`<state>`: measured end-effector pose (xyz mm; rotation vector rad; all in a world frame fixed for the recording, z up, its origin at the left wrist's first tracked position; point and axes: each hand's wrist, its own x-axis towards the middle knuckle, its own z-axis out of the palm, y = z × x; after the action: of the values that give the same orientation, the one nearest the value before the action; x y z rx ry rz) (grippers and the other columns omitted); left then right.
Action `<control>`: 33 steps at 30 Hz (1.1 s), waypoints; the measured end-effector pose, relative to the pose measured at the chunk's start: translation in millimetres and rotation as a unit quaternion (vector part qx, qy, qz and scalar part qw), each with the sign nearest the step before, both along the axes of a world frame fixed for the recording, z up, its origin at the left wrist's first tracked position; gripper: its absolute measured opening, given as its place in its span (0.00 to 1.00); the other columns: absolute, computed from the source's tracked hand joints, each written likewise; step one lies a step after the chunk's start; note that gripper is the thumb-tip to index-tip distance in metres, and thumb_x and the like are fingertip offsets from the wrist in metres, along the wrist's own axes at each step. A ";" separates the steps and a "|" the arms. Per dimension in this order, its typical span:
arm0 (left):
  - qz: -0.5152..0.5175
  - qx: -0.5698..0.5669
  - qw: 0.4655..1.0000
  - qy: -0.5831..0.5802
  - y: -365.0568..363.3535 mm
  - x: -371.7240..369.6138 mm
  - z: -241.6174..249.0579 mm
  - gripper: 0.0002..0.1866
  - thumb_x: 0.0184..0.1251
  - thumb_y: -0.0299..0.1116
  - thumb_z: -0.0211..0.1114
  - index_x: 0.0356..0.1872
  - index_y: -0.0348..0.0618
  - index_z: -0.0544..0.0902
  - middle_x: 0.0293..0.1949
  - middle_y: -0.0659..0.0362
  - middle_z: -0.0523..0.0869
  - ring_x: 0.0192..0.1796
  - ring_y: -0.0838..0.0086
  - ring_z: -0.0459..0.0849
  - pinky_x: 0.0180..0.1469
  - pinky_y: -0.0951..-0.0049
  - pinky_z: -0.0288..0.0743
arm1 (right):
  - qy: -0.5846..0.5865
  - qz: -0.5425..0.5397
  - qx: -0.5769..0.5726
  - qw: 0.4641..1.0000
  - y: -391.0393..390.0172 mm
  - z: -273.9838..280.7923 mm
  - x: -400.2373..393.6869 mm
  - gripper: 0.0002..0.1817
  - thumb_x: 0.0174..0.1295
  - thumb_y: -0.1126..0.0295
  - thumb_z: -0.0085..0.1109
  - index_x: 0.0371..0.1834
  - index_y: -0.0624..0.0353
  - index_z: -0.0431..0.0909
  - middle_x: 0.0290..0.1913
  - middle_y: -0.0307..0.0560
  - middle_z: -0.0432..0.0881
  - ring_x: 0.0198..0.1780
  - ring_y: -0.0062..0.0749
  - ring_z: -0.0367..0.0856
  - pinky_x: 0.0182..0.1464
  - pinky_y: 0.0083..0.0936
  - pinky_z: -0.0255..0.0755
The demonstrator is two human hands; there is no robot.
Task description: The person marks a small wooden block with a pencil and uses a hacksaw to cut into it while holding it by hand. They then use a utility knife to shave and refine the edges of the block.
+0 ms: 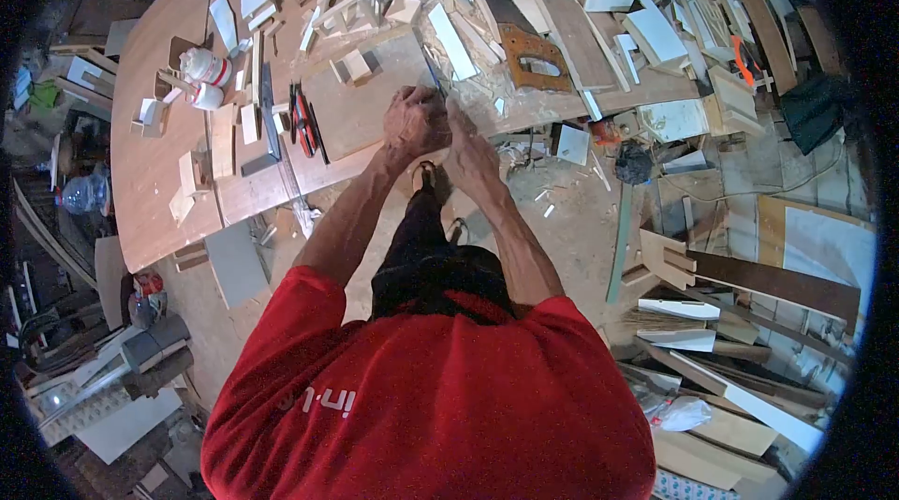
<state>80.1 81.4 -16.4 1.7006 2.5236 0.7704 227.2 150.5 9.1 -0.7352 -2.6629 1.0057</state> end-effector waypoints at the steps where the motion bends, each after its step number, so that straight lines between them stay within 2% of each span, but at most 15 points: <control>1: -0.005 0.004 1.000 0.018 1.0 -3.3 -5.4 0.17 0.41 0.41 0.73 0.35 0.49 0.87 0.44 0.58 0.83 0.52 0.57 0.77 0.56 0.61 0.72 | 0.004 -0.003 0.001 1.000 -2.7 4.2 5.1 0.43 0.56 0.78 0.47 0.77 0.50 0.43 0.18 0.66 0.75 0.23 0.62 0.78 0.29 0.50 0.69; 7: 0.005 -0.004 1.000 -0.007 -1.2 2.8 12.2 0.15 0.44 0.36 0.71 0.37 0.49 0.87 0.48 0.59 0.81 0.55 0.58 0.75 0.58 0.62 0.71 | -0.150 0.002 -0.066 0.986 -5.9 20.4 20.6 0.43 0.57 0.76 0.49 0.77 0.55 0.41 0.25 0.68 0.79 0.28 0.65 0.79 0.33 0.49 0.70; 9: -0.005 -0.020 0.999 -0.028 -3.8 5.3 16.4 0.16 0.44 0.35 0.71 0.39 0.48 0.87 0.48 0.59 0.80 0.56 0.58 0.75 0.59 0.62 0.70 | 0.025 0.012 0.041 0.999 0.4 2.5 -3.1 0.43 0.56 0.76 0.48 0.77 0.55 0.41 0.21 0.65 0.79 0.26 0.63 0.79 0.31 0.49 0.70; 10: -0.003 -0.030 0.999 -0.016 -3.4 4.1 18.6 0.16 0.45 0.34 0.70 0.39 0.48 0.87 0.48 0.59 0.80 0.56 0.58 0.75 0.60 0.62 0.70 | 0.030 0.010 0.043 0.999 -1.0 8.1 -0.6 0.43 0.56 0.76 0.48 0.77 0.55 0.41 0.21 0.65 0.79 0.26 0.63 0.79 0.31 0.49 0.70; 12: 0.003 -0.033 0.999 -0.007 0.3 3.7 15.4 0.16 0.45 0.34 0.70 0.40 0.47 0.87 0.48 0.59 0.80 0.56 0.58 0.74 0.60 0.61 0.70 | -0.143 0.008 -0.027 0.989 -7.8 28.8 18.3 0.43 0.57 0.76 0.48 0.77 0.55 0.42 0.27 0.69 0.80 0.30 0.64 0.81 0.34 0.49 0.71; 16: 0.012 -0.037 0.999 0.017 -1.1 4.6 3.6 0.16 0.45 0.36 0.70 0.38 0.47 0.86 0.47 0.59 0.79 0.54 0.59 0.75 0.59 0.61 0.70 | -0.157 -0.001 -0.043 0.987 -8.6 25.1 25.1 0.40 0.59 0.75 0.43 0.77 0.50 0.42 0.32 0.77 0.79 0.32 0.70 0.79 0.36 0.56 0.69; 18: 0.005 -0.033 0.999 0.011 -0.5 5.2 9.1 0.16 0.44 0.37 0.70 0.38 0.46 0.86 0.46 0.59 0.78 0.53 0.59 0.75 0.58 0.60 0.70 | 0.033 0.009 0.011 0.999 -1.5 7.3 2.1 0.41 0.59 0.75 0.44 0.77 0.48 0.42 0.31 0.77 0.78 0.32 0.71 0.79 0.35 0.55 0.69; 19: 0.003 -0.028 0.999 0.015 -0.3 3.6 10.6 0.16 0.44 0.37 0.71 0.37 0.45 0.86 0.46 0.59 0.78 0.52 0.58 0.75 0.57 0.59 0.70 | 0.037 0.007 0.011 0.999 -2.6 10.2 2.4 0.41 0.59 0.75 0.44 0.77 0.48 0.42 0.31 0.77 0.78 0.32 0.71 0.79 0.35 0.55 0.69; 21: 0.002 -0.021 1.000 0.015 -0.2 5.5 9.2 0.16 0.43 0.38 0.71 0.36 0.44 0.86 0.45 0.58 0.78 0.51 0.58 0.75 0.55 0.59 0.71 | -0.114 -0.007 -0.016 0.993 -7.8 26.5 15.6 0.40 0.59 0.76 0.44 0.77 0.50 0.45 0.29 0.76 0.78 0.32 0.71 0.79 0.35 0.55 0.69; 24: 0.006 0.017 0.999 0.028 -1.2 3.0 1.6 0.16 0.43 0.38 0.71 0.35 0.44 0.85 0.43 0.58 0.77 0.50 0.58 0.75 0.53 0.58 0.71 | -0.179 -0.008 -0.067 0.982 -13.9 50.0 29.9 0.41 0.57 0.77 0.45 0.77 0.51 0.44 0.26 0.74 0.78 0.31 0.70 0.79 0.35 0.54 0.70; 25: 0.000 -0.002 1.000 0.027 -1.8 2.5 1.7 0.16 0.43 0.38 0.71 0.35 0.45 0.85 0.44 0.58 0.77 0.50 0.58 0.75 0.53 0.58 0.72 | -0.182 -0.010 -0.071 0.981 -11.1 33.0 26.8 0.41 0.57 0.77 0.45 0.77 0.51 0.44 0.26 0.74 0.78 0.31 0.70 0.79 0.35 0.54 0.70; 26: -0.006 -0.018 0.999 0.031 -0.5 1.6 2.9 0.16 0.42 0.39 0.71 0.36 0.45 0.86 0.44 0.58 0.78 0.50 0.57 0.75 0.53 0.59 0.72 | -0.103 0.003 -0.026 0.994 -1.9 4.9 14.8 0.42 0.56 0.77 0.46 0.77 0.52 0.43 0.25 0.72 0.78 0.30 0.69 0.79 0.34 0.53 0.70; 28: -0.012 -0.029 0.999 0.031 -1.9 2.6 9.6 0.17 0.42 0.39 0.71 0.36 0.45 0.86 0.44 0.58 0.78 0.50 0.58 0.75 0.53 0.59 0.72 | -0.015 0.011 0.019 1.000 -1.0 3.0 6.7 0.42 0.56 0.78 0.46 0.77 0.52 0.43 0.23 0.71 0.78 0.28 0.68 0.79 0.33 0.53 0.70; 30: -0.013 -0.034 0.999 0.027 -0.5 2.5 7.5 0.17 0.41 0.40 0.72 0.36 0.45 0.86 0.44 0.58 0.78 0.50 0.58 0.75 0.53 0.59 0.72 | -0.127 0.010 -0.003 0.992 -4.5 17.4 18.4 0.45 0.56 0.77 0.50 0.78 0.50 0.40 0.21 0.59 0.77 0.25 0.58 0.78 0.29 0.47 0.69; 33: -0.007 0.004 0.999 0.044 -1.1 -2.1 -6.7 0.19 0.40 0.41 0.72 0.36 0.46 0.86 0.44 0.59 0.78 0.50 0.59 0.75 0.52 0.59 0.72 | -0.173 0.003 -0.042 0.984 -11.0 39.1 32.0 0.46 0.56 0.77 0.50 0.78 0.49 0.40 0.21 0.60 0.77 0.25 0.58 0.78 0.29 0.48 0.69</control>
<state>78.0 80.3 -23.2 1.7915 2.5662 0.7222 259.2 139.5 48.2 -1.0048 -2.9264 1.0855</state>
